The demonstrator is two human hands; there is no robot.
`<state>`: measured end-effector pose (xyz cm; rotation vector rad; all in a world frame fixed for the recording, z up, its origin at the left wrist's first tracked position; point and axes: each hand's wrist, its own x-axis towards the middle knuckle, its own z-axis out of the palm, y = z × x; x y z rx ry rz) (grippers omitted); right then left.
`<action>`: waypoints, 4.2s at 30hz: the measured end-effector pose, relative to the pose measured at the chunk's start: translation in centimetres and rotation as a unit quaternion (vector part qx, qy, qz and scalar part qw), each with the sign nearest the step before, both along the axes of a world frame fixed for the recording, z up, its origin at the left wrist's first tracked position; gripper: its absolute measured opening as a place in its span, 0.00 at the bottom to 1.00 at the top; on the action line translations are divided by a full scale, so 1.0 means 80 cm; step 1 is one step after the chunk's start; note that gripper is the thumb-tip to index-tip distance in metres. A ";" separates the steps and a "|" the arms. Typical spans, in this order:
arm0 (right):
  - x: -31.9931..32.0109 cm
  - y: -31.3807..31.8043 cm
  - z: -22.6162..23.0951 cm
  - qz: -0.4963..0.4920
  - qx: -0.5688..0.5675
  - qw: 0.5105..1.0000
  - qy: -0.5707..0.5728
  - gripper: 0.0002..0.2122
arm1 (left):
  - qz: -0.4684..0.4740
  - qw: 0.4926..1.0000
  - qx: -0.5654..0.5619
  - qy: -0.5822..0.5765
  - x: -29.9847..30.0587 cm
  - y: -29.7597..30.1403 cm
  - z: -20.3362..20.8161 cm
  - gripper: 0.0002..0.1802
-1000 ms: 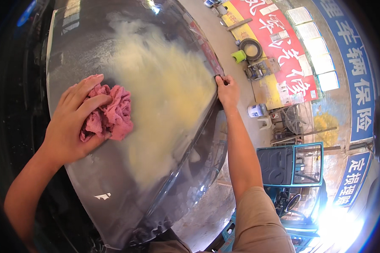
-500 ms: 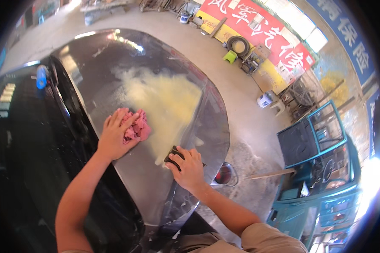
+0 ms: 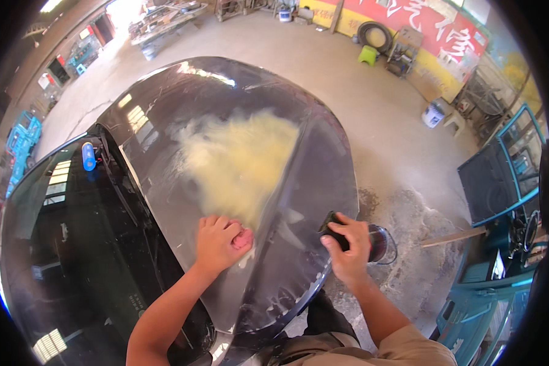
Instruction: The person applies a yellow polishing compound to a car hood and rubs it in using a small black block and a pink cloth. They repeatedly wipe and buff the surface, occasionally dipping the cloth into a bucket to refresh it.
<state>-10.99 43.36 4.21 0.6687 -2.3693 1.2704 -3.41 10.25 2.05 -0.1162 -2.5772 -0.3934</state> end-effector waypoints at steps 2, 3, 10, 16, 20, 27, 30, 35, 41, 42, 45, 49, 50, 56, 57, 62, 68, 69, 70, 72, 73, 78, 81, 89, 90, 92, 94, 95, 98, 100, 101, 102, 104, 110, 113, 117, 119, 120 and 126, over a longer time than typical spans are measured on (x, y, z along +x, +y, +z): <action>-0.034 0.039 -0.014 -0.014 -0.029 0.999 -0.031 0.15 | -0.003 1.000 -0.011 -0.027 -0.047 0.027 -0.007 0.14; -0.052 0.054 -0.020 -0.014 -0.053 0.998 -0.040 0.15 | -0.001 0.999 -0.019 -0.043 -0.071 0.038 -0.007 0.14; -0.141 0.154 -0.070 -0.018 -0.125 0.979 -0.158 0.14 | 0.026 0.995 -0.005 -0.097 -0.297 0.105 -0.008 0.11; -0.172 0.232 -0.097 -0.024 -0.250 0.922 -0.294 0.14 | 0.104 0.987 -0.003 -0.119 -0.479 0.128 -0.011 0.15; -0.194 0.294 -0.120 -0.010 -0.259 0.895 -0.363 0.17 | 0.157 0.984 0.027 -0.086 -0.548 0.171 -0.026 0.16; -0.239 0.270 -0.050 0.151 -0.431 0.732 -0.505 0.39 | 0.056 0.936 0.340 -0.070 -0.502 0.372 0.009 0.15; -0.262 0.284 -0.068 0.224 -0.463 0.702 -0.492 0.43 | -0.072 0.789 0.552 -0.260 -0.459 0.408 0.049 0.23; -0.287 0.283 -0.136 0.274 -0.538 0.574 -0.553 0.43 | -0.198 0.716 0.558 -0.370 -0.375 0.370 0.082 0.33; -0.286 0.231 -0.138 0.336 -0.600 0.470 -0.554 0.39 | 0.071 0.947 0.227 -0.218 -0.240 0.206 0.056 0.41; -0.289 0.227 -0.139 0.339 -0.605 0.462 -0.553 0.39 | 0.132 0.947 0.183 -0.229 -0.215 0.173 0.039 0.42; -0.293 0.220 -0.160 0.351 -0.623 0.432 -0.550 0.39 | 0.213 0.938 0.076 -0.264 -0.165 0.108 0.014 0.43; -0.295 0.244 -0.166 0.294 -0.622 0.471 -0.553 0.40 | 0.230 0.929 0.020 -0.289 -0.204 0.076 -0.001 0.41; -0.293 0.252 -0.169 0.284 -0.619 0.480 -0.553 0.41 | 0.240 0.929 0.008 -0.281 -0.217 0.062 -0.001 0.41; -0.268 0.302 -0.157 0.180 -0.600 0.547 -0.556 0.42 | 0.356 0.905 0.012 -0.232 -0.334 -0.047 -0.024 0.41; -0.265 0.311 -0.160 0.181 -0.599 0.549 -0.553 0.41 | 0.387 0.890 0.017 -0.238 -0.354 -0.047 -0.022 0.41; -0.249 0.338 -0.180 0.114 -0.614 0.548 -0.557 0.38 | 0.366 0.902 -0.003 -0.230 -0.377 -0.018 -0.046 0.43; -0.254 0.339 -0.184 0.132 -0.613 0.545 -0.557 0.39 | 0.091 0.960 -0.022 -0.265 -0.327 0.137 -0.014 0.41; -0.253 0.336 -0.189 0.135 -0.617 0.540 -0.556 0.39 | 0.077 0.956 -0.005 -0.283 -0.325 0.128 -0.009 0.40; -0.255 0.331 -0.192 0.124 -0.619 0.541 -0.555 0.39 | 0.063 0.952 0.012 -0.298 -0.328 0.116 -0.006 0.40; -0.249 0.326 -0.192 0.097 -0.620 0.547 -0.554 0.40 | 0.074 0.946 -0.053 -0.311 -0.350 0.065 -0.012 0.39; -0.243 0.332 -0.196 0.091 -0.610 0.554 -0.559 0.39 | 0.080 0.941 -0.082 -0.319 -0.366 0.041 -0.022 0.38; -0.226 0.335 -0.199 0.045 -0.622 0.552 -0.553 0.40 | 0.270 0.927 -0.041 -0.256 -0.500 -0.028 -0.024 0.39; -0.216 0.360 -0.220 0.132 -0.615 0.555 -0.544 0.41 | 0.326 0.917 -0.022 -0.230 -0.535 -0.032 -0.049 0.40; -0.221 0.347 -0.193 0.116 -0.599 0.577 -0.543 0.38 | 0.107 0.964 -0.067 -0.234 -0.469 0.110 -0.059 0.39; -0.222 0.337 -0.192 0.110 -0.609 0.564 -0.547 0.38 | 0.100 0.966 -0.079 -0.227 -0.450 0.122 -0.050 0.39; -0.227 0.323 -0.196 0.111 -0.614 0.556 -0.549 0.39 | 0.081 0.970 -0.092 -0.211 -0.416 0.146 -0.040 0.39; -0.231 0.310 -0.195 0.162 -0.613 0.534 -0.559 0.39 | 0.062 0.966 -0.119 -0.222 -0.380 0.163 -0.030 0.40; -0.232 0.309 -0.196 0.185 -0.609 0.523 -0.567 0.39 | 0.053 0.963 -0.128 -0.229 -0.360 0.172 -0.027 0.40; -0.235 0.308 -0.198 0.191 -0.624 0.501 -0.569 0.39 | 0.052 0.963 -0.086 -0.251 -0.289 0.179 -0.013 0.42; -0.237 0.304 -0.199 0.198 -0.638 0.499 -0.553 0.38 | 0.090 0.955 -0.070 -0.274 -0.238 0.178 -0.003 0.42; -0.236 0.302 -0.204 0.199 -0.635 0.501 -0.553 0.38 | 0.110 0.949 -0.065 -0.289 -0.208 0.176 0.003 0.42; -0.239 0.303 -0.208 0.199 -0.631 0.507 -0.553 0.38 | 0.131 0.947 -0.055 -0.288 -0.179 0.174 0.005 0.42; -0.242 0.303 -0.207 0.174 -0.632 0.511 -0.556 0.37 | 0.171 0.942 -0.032 -0.286 -0.127 0.172 0.008 0.42; -0.244 0.334 -0.207 0.154 -0.643 0.505 -0.554 0.35 | 0.266 0.918 0.012 -0.294 -0.080 0.140 -0.004 0.41; -0.243 0.341 -0.210 0.179 -0.633 0.518 -0.546 0.34 | 0.303 0.910 0.042 -0.280 -0.133 0.067 -0.018 0.41; -0.230 0.344 -0.194 0.184 -0.645 0.510 -0.538 0.37 | 0.394 0.881 0.005 -0.261 -0.230 -0.022 -0.026 0.42; -0.219 0.355 -0.184 0.159 -0.652 0.513 -0.536 0.38 | 0.452 0.854 0.019 -0.257 -0.271 -0.020 -0.029 0.42; -0.212 0.365 -0.184 0.153 -0.644 0.524 -0.536 0.38 | 0.482 0.838 0.027 -0.256 -0.279 -0.011 -0.034 0.42; -0.183 0.391 -0.200 0.166 -0.614 0.556 -0.536 0.36 | 0.321 0.919 0.002 -0.228 -0.257 0.060 -0.063 0.42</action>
